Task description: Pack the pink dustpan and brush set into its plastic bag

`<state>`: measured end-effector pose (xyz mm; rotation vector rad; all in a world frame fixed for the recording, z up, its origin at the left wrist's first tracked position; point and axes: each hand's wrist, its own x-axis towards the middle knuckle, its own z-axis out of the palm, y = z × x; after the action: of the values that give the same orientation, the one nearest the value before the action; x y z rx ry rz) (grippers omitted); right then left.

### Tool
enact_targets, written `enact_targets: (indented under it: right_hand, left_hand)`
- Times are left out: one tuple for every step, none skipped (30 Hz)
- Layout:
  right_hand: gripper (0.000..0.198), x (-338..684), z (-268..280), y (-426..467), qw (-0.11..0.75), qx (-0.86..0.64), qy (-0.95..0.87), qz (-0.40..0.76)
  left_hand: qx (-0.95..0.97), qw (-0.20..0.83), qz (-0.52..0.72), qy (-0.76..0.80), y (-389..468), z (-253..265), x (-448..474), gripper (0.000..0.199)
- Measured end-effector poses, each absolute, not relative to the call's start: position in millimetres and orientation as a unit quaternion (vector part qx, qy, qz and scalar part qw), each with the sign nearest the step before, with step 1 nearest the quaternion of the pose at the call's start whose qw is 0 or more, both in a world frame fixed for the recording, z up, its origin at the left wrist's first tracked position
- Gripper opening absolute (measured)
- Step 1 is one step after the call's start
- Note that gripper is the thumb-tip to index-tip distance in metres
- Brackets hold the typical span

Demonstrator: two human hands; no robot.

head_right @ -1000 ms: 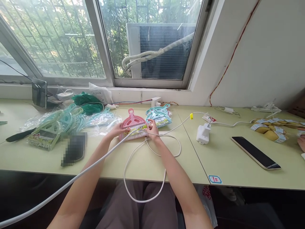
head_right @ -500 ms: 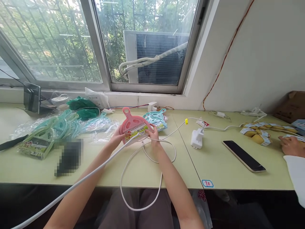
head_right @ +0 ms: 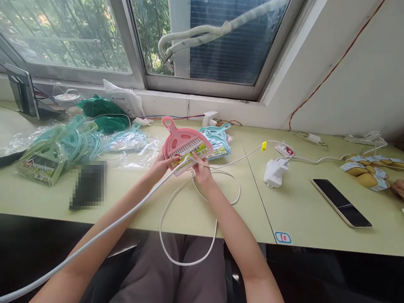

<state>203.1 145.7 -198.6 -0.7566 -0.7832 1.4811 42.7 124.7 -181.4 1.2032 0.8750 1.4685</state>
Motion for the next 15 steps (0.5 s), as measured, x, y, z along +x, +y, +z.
enact_targets:
  right_hand:
    - [0.049,203,-198,146,0.605,-0.326,-0.332,0.646]
    - [0.051,204,-198,146,0.606,-0.323,-0.322,0.652]
    - [0.051,205,-199,147,0.606,-0.321,-0.313,0.658]
    - [0.051,205,-199,148,0.604,-0.321,-0.311,0.660]
    - [0.050,206,-199,148,0.602,-0.321,-0.312,0.661]
    - [0.048,206,-200,148,0.602,-0.319,-0.314,0.661]
    - [0.046,206,-200,148,0.602,-0.315,-0.317,0.661]
    - [0.045,206,-200,148,0.601,-0.309,-0.319,0.664]
    - [0.043,206,-199,147,0.598,-0.299,-0.319,0.671]
    - [0.041,205,-199,146,0.594,-0.286,-0.319,0.681]
    - [0.040,205,-198,144,0.589,-0.273,-0.319,0.691]
    - [0.038,204,-198,143,0.585,-0.260,-0.319,0.699]
    - [0.036,203,-197,141,0.583,-0.250,-0.321,0.703]
    - [0.035,203,-197,140,0.582,-0.246,-0.323,0.704]
    - [0.033,203,-198,139,0.583,-0.246,-0.325,0.703]
  left_hand:
    - [0.499,0.504,0.604,0.364,123,-180,42,0.068]
    - [0.501,0.507,0.599,0.365,122,-178,42,0.069]
    - [0.506,0.507,0.595,0.365,122,-178,41,0.068]
    - [0.512,0.503,0.594,0.364,122,-179,40,0.067]
    - [0.518,0.497,0.594,0.362,123,-180,40,0.065]
    - [0.525,0.490,0.596,0.360,125,-182,40,0.063]
    - [0.530,0.483,0.599,0.356,126,-184,40,0.061]
    - [0.532,0.479,0.603,0.353,127,-185,40,0.061]
    - [0.533,0.478,0.605,0.348,128,-187,42,0.061]
    - [0.533,0.480,0.606,0.344,128,-188,43,0.062]
    - [0.534,0.481,0.607,0.340,127,-189,45,0.062]
    - [0.534,0.479,0.610,0.338,126,-189,47,0.062]
    - [0.533,0.476,0.613,0.338,125,-189,49,0.063]
    - [0.532,0.473,0.615,0.339,123,-189,51,0.063]
    - [0.527,0.473,0.617,0.343,121,-188,53,0.063]
